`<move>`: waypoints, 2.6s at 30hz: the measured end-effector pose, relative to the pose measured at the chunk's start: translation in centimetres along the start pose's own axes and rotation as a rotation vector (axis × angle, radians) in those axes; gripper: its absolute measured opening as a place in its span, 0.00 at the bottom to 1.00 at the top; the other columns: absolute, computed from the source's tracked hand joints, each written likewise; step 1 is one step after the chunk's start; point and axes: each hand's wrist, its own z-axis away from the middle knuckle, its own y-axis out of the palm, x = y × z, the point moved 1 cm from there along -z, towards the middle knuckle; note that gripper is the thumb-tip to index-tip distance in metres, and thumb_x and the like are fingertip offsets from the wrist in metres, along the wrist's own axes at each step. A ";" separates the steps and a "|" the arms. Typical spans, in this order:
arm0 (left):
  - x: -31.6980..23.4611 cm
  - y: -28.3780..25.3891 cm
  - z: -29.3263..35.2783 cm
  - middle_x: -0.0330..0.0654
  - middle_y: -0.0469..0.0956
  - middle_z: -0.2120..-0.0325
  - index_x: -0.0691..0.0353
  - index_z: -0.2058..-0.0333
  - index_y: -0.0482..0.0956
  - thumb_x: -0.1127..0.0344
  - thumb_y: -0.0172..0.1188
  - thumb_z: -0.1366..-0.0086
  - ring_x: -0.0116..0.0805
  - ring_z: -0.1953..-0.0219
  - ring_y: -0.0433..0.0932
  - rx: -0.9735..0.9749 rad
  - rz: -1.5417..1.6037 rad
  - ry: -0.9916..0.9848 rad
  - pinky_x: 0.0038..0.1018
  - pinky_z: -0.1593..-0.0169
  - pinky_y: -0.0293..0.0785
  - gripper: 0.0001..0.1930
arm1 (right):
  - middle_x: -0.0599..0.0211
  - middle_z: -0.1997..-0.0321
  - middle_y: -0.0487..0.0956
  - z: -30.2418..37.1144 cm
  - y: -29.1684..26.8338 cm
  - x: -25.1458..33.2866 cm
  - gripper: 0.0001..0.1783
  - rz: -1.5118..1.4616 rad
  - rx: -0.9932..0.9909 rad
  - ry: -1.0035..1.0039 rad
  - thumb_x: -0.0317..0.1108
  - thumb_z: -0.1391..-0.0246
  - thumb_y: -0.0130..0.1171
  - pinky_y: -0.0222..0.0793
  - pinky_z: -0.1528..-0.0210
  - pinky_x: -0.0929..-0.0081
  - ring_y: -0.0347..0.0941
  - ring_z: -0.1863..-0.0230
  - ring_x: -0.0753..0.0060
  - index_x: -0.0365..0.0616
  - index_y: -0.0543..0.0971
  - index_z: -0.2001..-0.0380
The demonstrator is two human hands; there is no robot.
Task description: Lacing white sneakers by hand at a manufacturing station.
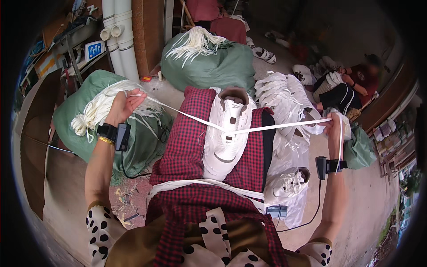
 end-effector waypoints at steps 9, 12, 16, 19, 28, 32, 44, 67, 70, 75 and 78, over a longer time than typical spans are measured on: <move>2.9 5.6 3.8 0.58 0.80 0.70 0.71 0.67 0.79 0.74 0.58 0.42 0.60 0.63 0.79 0.114 -1.576 0.853 0.43 0.57 0.76 0.06 | 0.51 0.67 0.84 3.8 7.7 0.3 0.09 0.766 0.356 -0.395 0.31 0.45 0.60 0.77 0.60 0.63 0.83 0.67 0.52 0.35 0.82 0.65; 5.7 14.4 7.3 0.52 0.78 0.66 0.68 0.61 0.77 0.73 0.60 0.40 0.51 0.61 0.77 0.519 -1.276 0.980 0.40 0.57 0.75 0.09 | 0.49 0.63 0.82 7.7 14.6 4.6 0.11 0.469 0.589 -0.628 0.25 0.46 0.59 0.75 0.59 0.58 0.81 0.64 0.47 0.33 0.76 0.60; 8.8 17.6 8.5 0.46 0.73 0.64 0.64 0.59 0.73 0.73 0.61 0.44 0.45 0.65 0.76 0.872 -1.158 0.905 0.32 0.69 0.75 0.14 | 0.49 0.59 0.80 10.8 18.3 4.1 0.15 0.577 0.738 -0.824 0.24 0.48 0.61 0.74 0.60 0.56 0.79 0.64 0.46 0.35 0.72 0.57; 9.0 17.5 7.6 0.45 0.72 0.65 0.62 0.59 0.72 0.71 0.60 0.42 0.49 0.67 0.77 0.922 -1.217 0.996 0.38 0.66 0.75 0.12 | 0.50 0.61 0.79 10.5 18.5 2.5 0.13 0.543 0.730 -0.705 0.26 0.46 0.61 0.74 0.64 0.55 0.78 0.65 0.47 0.38 0.72 0.58; 4.6 9.3 5.3 0.43 0.70 0.71 0.57 0.60 0.73 0.69 0.58 0.37 0.44 0.72 0.78 0.732 -1.741 1.376 0.40 0.70 0.75 0.07 | 0.58 0.70 0.74 8.2 12.6 0.2 0.06 0.747 0.774 -0.966 0.26 0.45 0.57 0.72 0.70 0.56 0.76 0.69 0.50 0.42 0.71 0.64; -2.3 2.6 5.8 0.46 0.72 0.71 0.59 0.58 0.72 0.75 0.56 0.39 0.50 0.70 0.77 0.399 -1.840 1.273 0.42 0.67 0.73 0.11 | 0.55 0.71 0.76 5.6 3.9 0.7 0.05 0.938 0.560 -0.831 0.26 0.44 0.55 0.71 0.68 0.54 0.76 0.68 0.47 0.42 0.71 0.64; -21.3 -11.8 13.3 0.54 0.78 0.61 0.61 0.50 0.72 0.75 0.51 0.30 0.58 0.59 0.79 -0.523 -1.883 1.411 0.42 0.59 0.75 0.11 | 0.50 0.71 0.73 5.0 -24.8 4.9 0.03 1.501 -0.206 -0.444 0.26 0.35 0.49 0.67 0.69 0.60 0.72 0.71 0.50 0.42 0.69 0.60; 6.0 14.7 11.6 0.35 0.77 0.68 0.66 0.52 0.83 0.69 0.60 0.30 0.21 0.67 0.74 0.357 -0.540 0.687 0.19 0.61 0.72 0.11 | 0.70 0.67 0.82 13.1 19.1 -0.7 0.04 -0.214 0.415 -0.183 0.25 0.42 0.65 0.74 0.64 0.83 0.76 0.68 0.85 0.37 0.81 0.64; 10.1 15.7 10.3 0.37 0.80 0.66 0.66 0.54 0.84 0.72 0.62 0.32 0.20 0.67 0.76 0.451 -0.513 0.565 0.19 0.61 0.75 0.10 | 0.70 0.70 0.82 13.2 20.2 -0.8 0.04 -0.095 0.457 -0.226 0.25 0.43 0.65 0.72 0.68 0.83 0.75 0.70 0.86 0.36 0.80 0.66; 12.9 16.1 9.4 0.35 0.82 0.68 0.66 0.58 0.85 0.73 0.65 0.34 0.19 0.68 0.77 0.454 -0.517 0.393 0.19 0.62 0.75 0.07 | 0.70 0.73 0.80 13.4 20.4 -0.4 0.04 -0.138 0.359 -0.221 0.24 0.46 0.64 0.69 0.72 0.83 0.73 0.72 0.87 0.37 0.78 0.70; 13.5 16.4 9.4 0.35 0.82 0.70 0.67 0.62 0.83 0.73 0.66 0.35 0.18 0.68 0.78 0.461 -0.474 0.397 0.18 0.63 0.76 0.05 | 0.69 0.73 0.79 13.1 20.1 -0.2 0.04 -0.066 0.340 -0.213 0.24 0.48 0.64 0.69 0.73 0.83 0.73 0.74 0.85 0.37 0.78 0.70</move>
